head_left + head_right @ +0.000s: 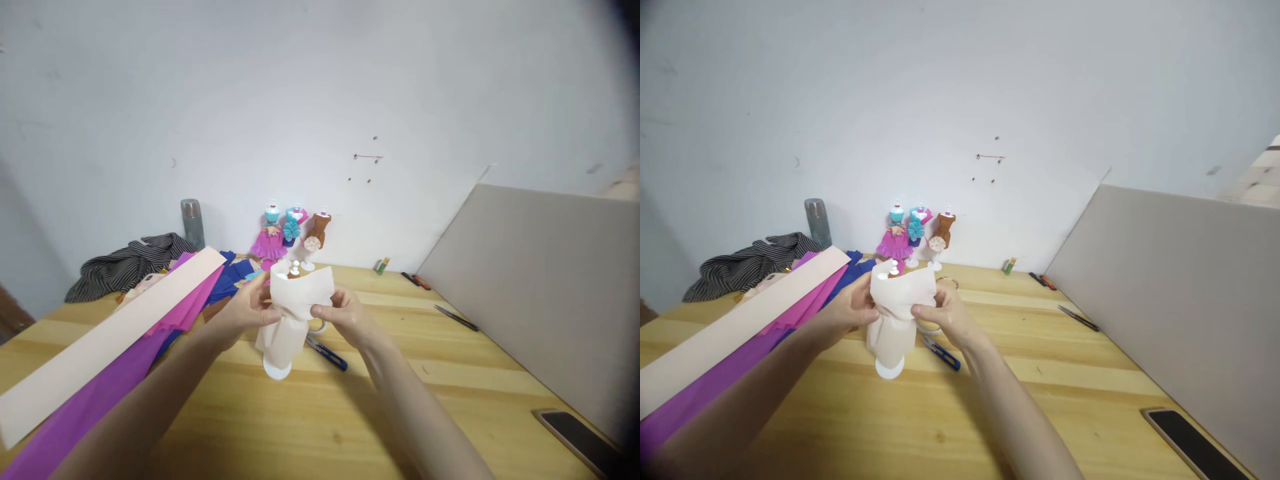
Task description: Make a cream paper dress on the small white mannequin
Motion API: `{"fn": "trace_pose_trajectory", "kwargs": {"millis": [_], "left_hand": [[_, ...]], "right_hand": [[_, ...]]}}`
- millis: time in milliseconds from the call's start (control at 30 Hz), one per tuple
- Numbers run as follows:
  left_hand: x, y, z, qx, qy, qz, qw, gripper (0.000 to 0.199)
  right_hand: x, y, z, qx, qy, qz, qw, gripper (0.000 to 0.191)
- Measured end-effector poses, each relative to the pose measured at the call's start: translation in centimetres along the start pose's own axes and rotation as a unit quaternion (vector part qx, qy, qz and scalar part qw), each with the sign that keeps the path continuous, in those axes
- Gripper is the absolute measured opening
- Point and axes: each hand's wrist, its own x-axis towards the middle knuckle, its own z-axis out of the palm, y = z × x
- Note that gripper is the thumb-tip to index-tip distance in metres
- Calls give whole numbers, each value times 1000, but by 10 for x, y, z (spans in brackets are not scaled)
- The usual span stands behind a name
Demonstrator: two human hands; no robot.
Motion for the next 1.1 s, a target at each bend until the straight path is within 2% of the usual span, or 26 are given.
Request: {"fn": "trace_pose_trajectory", "kwargs": {"millis": [167,400,600,700,767,833,933,1100], "left_hand": [[1,2,-9,-24,7,9,1000,72],[2,-2,-24,9,27,19,999,50],[1,4,-25,60,50,9,997,37],[1,9,-25,89,41,18,995,33],[2,10,-25,108,39,24,993,39],[2,10,-25,123,46,22,991,47],[2,8,-24,122,72,5,990,57],[0,11,-21,94,100,-32,990,58]], "right_hand": [[-2,-3,-3,-20,3,-12,1000,33],[-2,-5,-5,-41,14,-30,999,32],[-14,-10,4,-155,-7,-112,982,28],[-26,-15,23,-248,2,-163,955,19],[-33,-19,40,-297,12,-192,935,11],[-36,-21,58,-344,-13,-235,909,6],[-34,-19,81,-393,-16,-328,859,16],[-20,-3,107,-490,-7,-395,777,18]]}}
